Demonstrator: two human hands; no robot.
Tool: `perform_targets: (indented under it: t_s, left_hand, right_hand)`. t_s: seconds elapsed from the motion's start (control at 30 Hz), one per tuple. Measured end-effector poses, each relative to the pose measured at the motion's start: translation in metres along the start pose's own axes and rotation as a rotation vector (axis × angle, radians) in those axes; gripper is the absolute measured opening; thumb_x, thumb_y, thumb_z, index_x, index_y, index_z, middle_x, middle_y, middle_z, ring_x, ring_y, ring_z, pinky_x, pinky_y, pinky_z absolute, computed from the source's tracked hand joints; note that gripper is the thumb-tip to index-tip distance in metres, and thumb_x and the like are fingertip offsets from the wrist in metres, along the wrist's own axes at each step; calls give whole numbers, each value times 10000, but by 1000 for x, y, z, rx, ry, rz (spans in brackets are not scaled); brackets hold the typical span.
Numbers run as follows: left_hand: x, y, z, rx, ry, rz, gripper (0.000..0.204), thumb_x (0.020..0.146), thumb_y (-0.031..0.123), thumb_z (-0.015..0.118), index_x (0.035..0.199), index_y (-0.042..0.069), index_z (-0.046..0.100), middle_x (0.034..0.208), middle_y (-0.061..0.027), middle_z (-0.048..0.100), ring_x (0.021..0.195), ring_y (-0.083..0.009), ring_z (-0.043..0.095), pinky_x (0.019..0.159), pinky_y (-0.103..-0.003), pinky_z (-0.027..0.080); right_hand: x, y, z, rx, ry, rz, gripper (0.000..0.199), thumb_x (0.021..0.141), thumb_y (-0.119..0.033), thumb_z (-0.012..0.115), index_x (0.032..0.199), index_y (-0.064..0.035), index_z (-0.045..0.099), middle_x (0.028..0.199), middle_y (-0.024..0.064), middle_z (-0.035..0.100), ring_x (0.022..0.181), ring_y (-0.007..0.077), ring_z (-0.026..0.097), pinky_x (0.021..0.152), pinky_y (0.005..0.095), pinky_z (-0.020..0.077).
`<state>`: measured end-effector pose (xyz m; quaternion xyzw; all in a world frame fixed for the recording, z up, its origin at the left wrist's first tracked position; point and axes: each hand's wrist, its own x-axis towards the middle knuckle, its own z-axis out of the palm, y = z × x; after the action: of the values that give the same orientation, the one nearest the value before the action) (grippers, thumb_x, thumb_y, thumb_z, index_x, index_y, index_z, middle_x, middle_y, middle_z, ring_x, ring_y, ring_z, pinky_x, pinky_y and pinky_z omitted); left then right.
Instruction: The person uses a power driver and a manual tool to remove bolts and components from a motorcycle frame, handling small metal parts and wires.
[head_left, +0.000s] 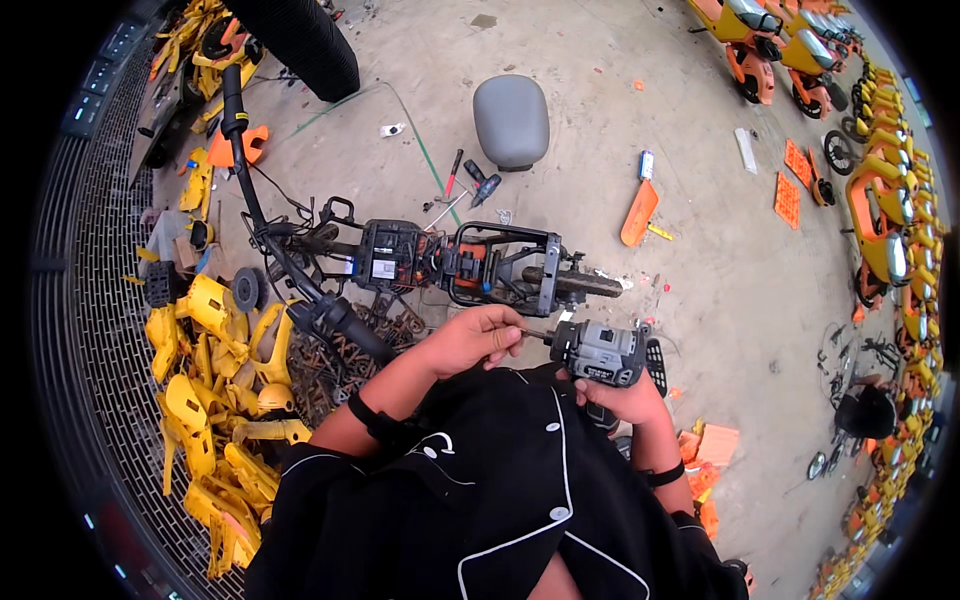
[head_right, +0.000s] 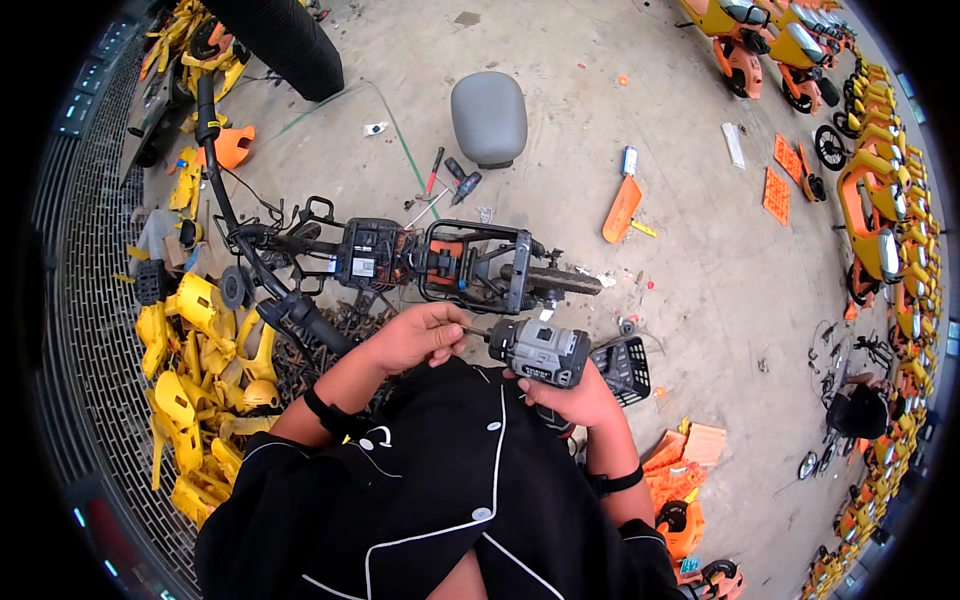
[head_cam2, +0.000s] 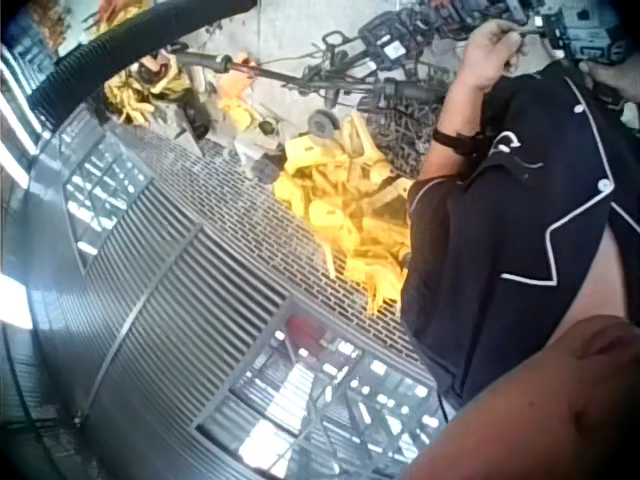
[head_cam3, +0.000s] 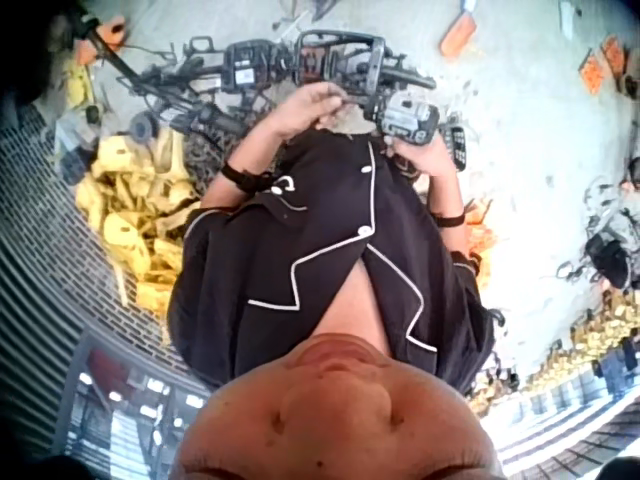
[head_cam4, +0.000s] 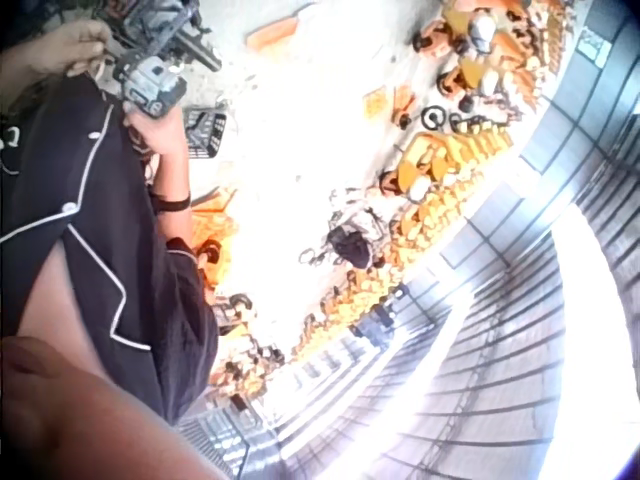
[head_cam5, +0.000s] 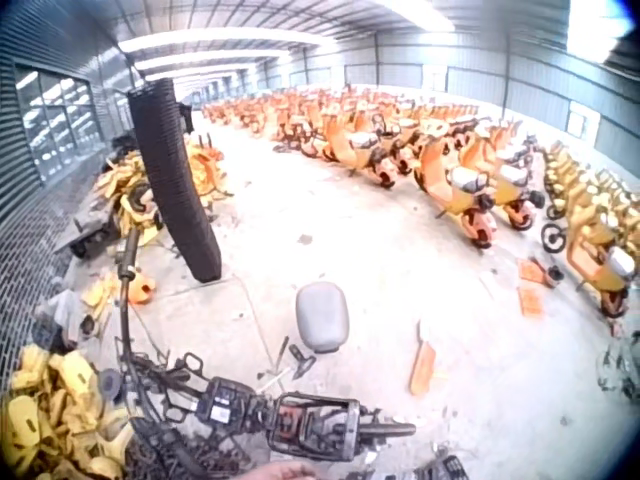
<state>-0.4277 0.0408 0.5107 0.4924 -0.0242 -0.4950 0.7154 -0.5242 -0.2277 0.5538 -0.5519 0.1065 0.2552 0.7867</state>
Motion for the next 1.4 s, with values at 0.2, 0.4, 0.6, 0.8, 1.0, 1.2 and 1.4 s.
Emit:
perform_targets:
  t_s: [0.2,0.4,0.6,0.8,1.0,1.2,1.4]
  left_hand:
    - [-29,35,-49,44,25,-27,221,1049,191,548,1122,10,651,816,-38,626,582,-53,488,514,-204,408]
    - [-36,43,-54,188,45,-54,202,1045,153,544,1138,13,658,861,-54,658,593,-50,494,522,-197,396]
    - [-31,46,-36,360,93,-27,211,1034,171,572,1162,16,637,869,-43,667,668,-61,529,596,-217,424]
    - [-27,44,-21,302,59,41,162,1028,175,581,1097,28,566,821,-34,641,703,-75,532,614,-230,423]
    - [-14,33,-20,55,21,-83,196,1049,222,554,1053,26,560,799,-53,643,564,-51,441,506,-219,370]
    - [13,14,-27,75,108,-11,167,1057,198,538,1067,33,556,784,-56,614,572,-62,432,516,-223,371]
    - [79,-53,-35,-244,271,-225,234,1056,265,546,1098,35,546,816,-33,541,620,-75,428,547,-226,363]
  right_hand:
    - [41,1,38,-56,-42,28,440,846,-11,726,1265,8,594,1016,90,730,761,104,644,639,259,551]
    - [55,-8,33,-52,-102,82,395,836,-3,725,1217,16,621,997,104,741,731,113,651,634,267,552]
    - [57,-13,13,-55,-169,96,347,848,3,716,1185,17,634,974,112,739,698,140,651,615,290,547]
    - [56,-23,-5,-96,-245,110,360,832,1,726,1182,8,640,967,106,737,703,147,652,607,292,542]
    - [62,-33,-18,-247,-256,75,372,798,-23,767,1151,-7,651,948,79,738,796,137,673,644,292,561]
    - [74,-18,-31,-111,-189,158,349,828,-47,764,1154,-3,650,955,87,740,770,138,671,639,293,554]
    - [84,37,-72,-23,-30,298,319,848,-20,753,1150,1,652,958,72,726,743,132,659,644,281,556]
